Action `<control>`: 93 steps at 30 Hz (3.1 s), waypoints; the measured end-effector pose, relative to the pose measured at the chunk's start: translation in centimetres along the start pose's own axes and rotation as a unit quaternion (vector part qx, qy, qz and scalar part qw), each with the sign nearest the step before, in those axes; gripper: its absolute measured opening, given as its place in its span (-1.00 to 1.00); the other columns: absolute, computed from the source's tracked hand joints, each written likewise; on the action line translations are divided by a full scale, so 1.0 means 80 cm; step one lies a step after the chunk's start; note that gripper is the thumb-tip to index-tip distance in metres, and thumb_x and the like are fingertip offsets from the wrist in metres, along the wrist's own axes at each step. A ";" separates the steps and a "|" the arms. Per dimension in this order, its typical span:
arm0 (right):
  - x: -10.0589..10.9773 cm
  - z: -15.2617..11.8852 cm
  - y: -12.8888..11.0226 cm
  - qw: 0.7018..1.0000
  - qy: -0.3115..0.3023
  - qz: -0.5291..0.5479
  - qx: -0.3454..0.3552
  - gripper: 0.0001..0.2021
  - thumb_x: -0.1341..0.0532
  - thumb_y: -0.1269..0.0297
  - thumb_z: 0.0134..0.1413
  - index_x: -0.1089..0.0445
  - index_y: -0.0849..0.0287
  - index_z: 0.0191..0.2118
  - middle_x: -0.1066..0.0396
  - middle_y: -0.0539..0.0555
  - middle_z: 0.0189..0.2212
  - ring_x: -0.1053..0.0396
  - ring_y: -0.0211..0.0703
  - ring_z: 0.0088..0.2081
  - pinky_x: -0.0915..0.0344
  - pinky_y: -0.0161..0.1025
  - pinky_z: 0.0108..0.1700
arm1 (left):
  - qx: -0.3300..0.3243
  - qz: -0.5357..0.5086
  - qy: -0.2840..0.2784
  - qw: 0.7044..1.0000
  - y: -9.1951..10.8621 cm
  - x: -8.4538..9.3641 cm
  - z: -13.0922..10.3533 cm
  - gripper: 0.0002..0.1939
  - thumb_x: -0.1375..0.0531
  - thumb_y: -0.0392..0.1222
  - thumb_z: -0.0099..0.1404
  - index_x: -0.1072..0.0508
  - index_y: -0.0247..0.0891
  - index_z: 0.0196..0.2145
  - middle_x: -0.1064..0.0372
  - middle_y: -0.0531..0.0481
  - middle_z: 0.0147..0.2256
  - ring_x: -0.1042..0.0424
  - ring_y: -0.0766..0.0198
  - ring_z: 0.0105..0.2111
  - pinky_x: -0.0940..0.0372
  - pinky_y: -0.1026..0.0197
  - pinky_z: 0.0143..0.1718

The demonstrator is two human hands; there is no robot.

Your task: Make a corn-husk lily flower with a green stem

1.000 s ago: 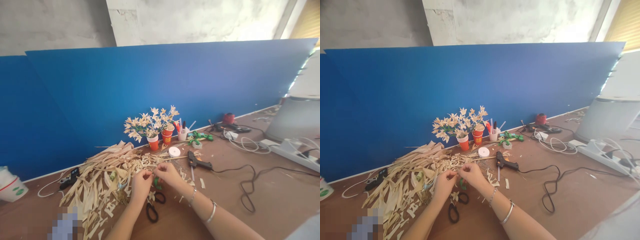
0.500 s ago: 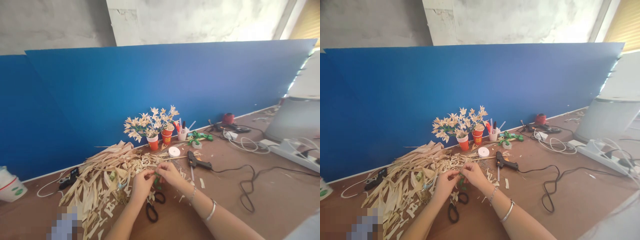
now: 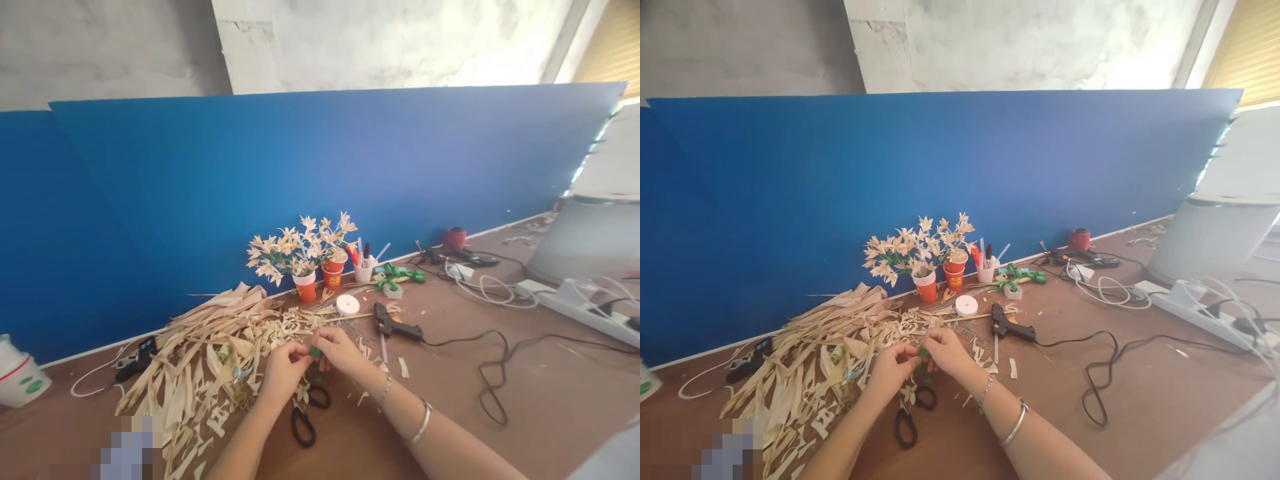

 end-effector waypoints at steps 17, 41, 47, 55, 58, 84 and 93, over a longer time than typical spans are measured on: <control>0.010 -0.001 -0.003 0.999 -0.012 -0.004 0.035 -0.76 -0.12 0.16 -0.03 -0.31 0.22 -0.55 -0.25 -0.11 -0.71 -0.22 -0.39 -0.74 -0.04 -0.46 -0.72 | 0.080 -0.172 -0.093 0.977 -0.006 -0.009 -0.002 -0.65 -0.33 -0.06 -0.17 -0.51 -0.34 -0.42 -0.40 0.03 -0.54 -0.27 0.35 -0.56 -0.11 0.30 -0.50; 0.008 0.006 0.010 0.999 -0.034 0.008 0.013 -0.82 -0.19 0.22 -0.13 -0.28 0.22 -0.55 -0.29 -0.10 -0.68 -0.22 -0.41 -0.73 -0.10 -0.47 -0.71 | 0.015 -0.098 0.024 0.995 -0.004 -0.002 -0.002 -0.83 -0.21 -0.20 -0.02 -0.51 -0.35 -0.45 -0.47 -0.04 -0.51 -0.37 0.25 -0.50 -0.23 0.25 -0.43; 0.009 0.004 0.007 0.999 -0.037 0.018 0.004 -0.80 -0.21 0.20 -0.17 -0.27 0.23 -0.55 -0.28 -0.11 -0.68 -0.20 -0.43 -0.74 -0.08 -0.48 -0.71 | 0.034 -0.107 0.028 0.993 -0.001 -0.002 -0.004 -0.83 -0.23 -0.20 -0.02 -0.52 -0.34 -0.45 -0.45 -0.02 -0.54 -0.34 0.26 -0.52 -0.20 0.26 -0.45; 0.008 0.002 0.005 0.999 -0.033 0.032 0.002 -0.80 -0.21 0.18 -0.18 -0.26 0.21 -0.54 -0.25 -0.14 -0.72 -0.16 -0.43 -0.76 -0.05 -0.46 -0.71 | 0.047 -0.152 0.023 0.987 -0.001 -0.006 -0.006 -0.84 -0.25 -0.21 -0.03 -0.51 -0.34 -0.45 -0.46 -0.03 -0.52 -0.35 0.26 -0.50 -0.20 0.26 -0.44; 0.009 0.002 0.004 0.998 -0.035 0.049 -0.001 -0.80 -0.21 0.18 -0.18 -0.25 0.20 -0.54 -0.25 -0.14 -0.73 -0.16 -0.43 -0.76 -0.03 -0.46 -0.72 | 0.041 -0.148 0.023 0.988 0.003 -0.005 -0.007 -0.86 -0.25 -0.22 -0.03 -0.51 -0.33 -0.47 -0.46 -0.02 -0.53 -0.34 0.26 -0.51 -0.20 0.27 -0.45; 0.012 0.002 0.008 0.996 -0.007 0.083 -0.024 -0.92 -0.16 0.33 -0.28 -0.27 0.21 -0.61 -0.22 -0.15 -0.79 -0.05 -0.46 -0.77 0.05 -0.48 -0.74 | 0.102 -0.242 -0.068 0.962 0.001 -0.020 -0.011 -0.69 -0.32 0.01 -0.08 -0.46 -0.30 -0.49 -0.35 0.09 -0.59 -0.24 0.38 -0.58 -0.10 0.33 -0.52; 0.007 -0.003 0.005 0.992 -0.077 0.097 -0.020 -0.91 -0.20 0.32 -0.25 -0.29 0.22 -0.56 -0.33 -0.08 -0.74 -0.13 -0.42 -0.73 -0.01 -0.48 -0.72 | 0.167 -0.299 -0.124 0.931 -0.009 -0.023 -0.014 -0.67 -0.35 0.01 -0.11 -0.46 -0.34 -0.53 -0.40 0.03 -0.56 -0.26 0.40 -0.58 -0.06 0.33 -0.50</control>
Point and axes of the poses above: each hand's wrist, its own z-axis towards the middle knuckle, its own x-axis out of the back of the hand, y = z × x, the point moved 5 cm from there along z, towards the middle knuckle
